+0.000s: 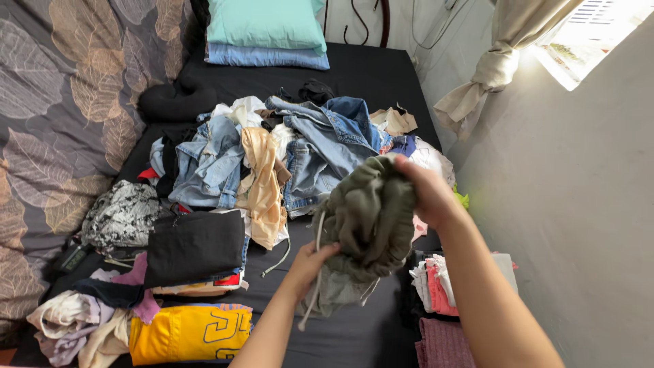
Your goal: The person folds a pink top, a pair of green shorts, and a pair of denim shorts on a bed. They then place the folded items into a drawer.
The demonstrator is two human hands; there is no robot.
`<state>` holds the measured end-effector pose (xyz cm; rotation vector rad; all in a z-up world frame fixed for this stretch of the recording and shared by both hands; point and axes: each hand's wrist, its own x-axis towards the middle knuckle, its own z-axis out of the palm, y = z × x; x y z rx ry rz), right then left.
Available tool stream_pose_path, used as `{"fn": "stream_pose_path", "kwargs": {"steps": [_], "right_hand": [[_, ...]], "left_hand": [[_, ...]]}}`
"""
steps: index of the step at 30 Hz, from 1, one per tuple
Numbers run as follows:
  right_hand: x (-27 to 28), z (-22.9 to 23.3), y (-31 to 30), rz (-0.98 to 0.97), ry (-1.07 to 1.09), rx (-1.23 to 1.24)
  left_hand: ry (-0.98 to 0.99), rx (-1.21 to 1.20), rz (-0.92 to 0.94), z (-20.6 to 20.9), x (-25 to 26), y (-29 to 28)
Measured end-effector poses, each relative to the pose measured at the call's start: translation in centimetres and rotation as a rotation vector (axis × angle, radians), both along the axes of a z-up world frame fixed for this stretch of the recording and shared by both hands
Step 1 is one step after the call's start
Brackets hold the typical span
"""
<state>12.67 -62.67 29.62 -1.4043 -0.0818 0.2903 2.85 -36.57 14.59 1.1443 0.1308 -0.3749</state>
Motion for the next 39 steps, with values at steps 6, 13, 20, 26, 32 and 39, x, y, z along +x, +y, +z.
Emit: {"fn": "stream_pose_path", "kwargs": {"steps": [6,13,20,26,32,39], "right_hand": [[-3.2,-8.7,2.3,-0.276,-0.196,-0.514],[-9.7,-8.7,8.6,0.008,0.013,-0.16],[-8.4,-6.8,12.2,-0.472,-0.132,-0.234],[-8.5,-3.3,14.3,-0.563,-0.25,-0.492],[-8.8,0.5,15.1,-0.25,-0.041,0.208],[-7.7,3.6,10.0,-0.301,-0.003,0.483]], "left_hand": [[0.21,-0.564,-0.022,1.8,1.4,3.1],[0.18,-0.601,-0.209,6.3,2.3,5.5],[-0.209,0.331,0.153,6.5,6.0,4.2],[-0.507,0.706,0.325,-1.5,5.9,3.5],[-0.321,0.796,0.284,-4.9,5.5,4.5],[-0.112,0.358,-0.023,0.2,4.8,8.4]]}}
